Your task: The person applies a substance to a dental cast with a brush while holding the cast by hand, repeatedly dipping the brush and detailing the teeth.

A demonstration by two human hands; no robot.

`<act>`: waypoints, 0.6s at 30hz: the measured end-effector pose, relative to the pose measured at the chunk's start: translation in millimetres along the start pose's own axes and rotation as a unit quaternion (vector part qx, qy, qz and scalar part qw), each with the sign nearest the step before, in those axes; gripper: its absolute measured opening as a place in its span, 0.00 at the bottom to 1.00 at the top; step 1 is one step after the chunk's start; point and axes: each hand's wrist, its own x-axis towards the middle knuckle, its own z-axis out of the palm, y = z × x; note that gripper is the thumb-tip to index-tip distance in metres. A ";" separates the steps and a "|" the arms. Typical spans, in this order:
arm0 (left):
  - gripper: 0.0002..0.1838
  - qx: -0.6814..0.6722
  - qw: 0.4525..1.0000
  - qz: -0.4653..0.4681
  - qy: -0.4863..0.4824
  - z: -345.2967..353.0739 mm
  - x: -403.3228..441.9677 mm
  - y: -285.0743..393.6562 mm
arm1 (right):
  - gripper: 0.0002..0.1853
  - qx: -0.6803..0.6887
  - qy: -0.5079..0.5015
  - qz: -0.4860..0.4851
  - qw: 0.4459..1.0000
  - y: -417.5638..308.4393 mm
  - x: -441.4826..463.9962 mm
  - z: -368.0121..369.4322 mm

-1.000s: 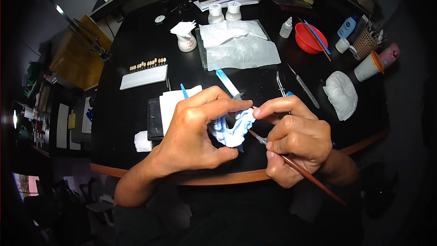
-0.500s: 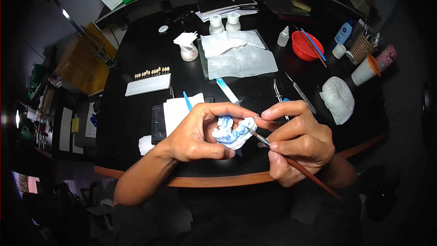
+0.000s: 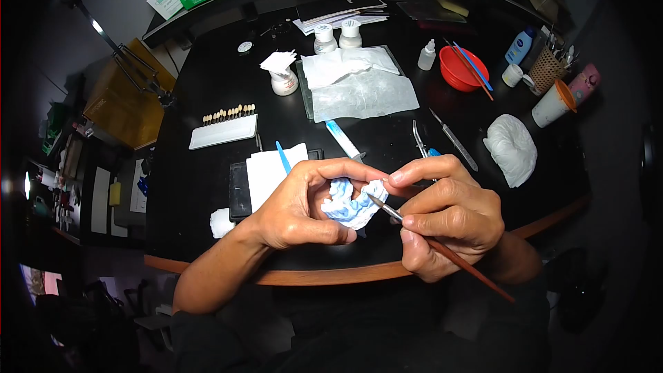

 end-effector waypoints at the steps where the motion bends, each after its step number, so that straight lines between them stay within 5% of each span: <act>1: 0.42 0.008 1.000 -0.002 0.002 0.1 -0.2 0.7 | 0.09 0.001 -0.003 -0.002 1.000 0.4 0.5 0.0; 7: 0.37 -0.012 0.999 0.043 -0.025 -2.3 0.5 -0.8 | 0.08 0.010 0.004 0.005 1.000 1.3 1.0 0.2; 18: 0.40 -0.021 0.999 -0.025 0.021 4.5 -2.9 10.1 | 0.07 -0.002 0.011 0.017 1.000 -2.4 2.5 -0.9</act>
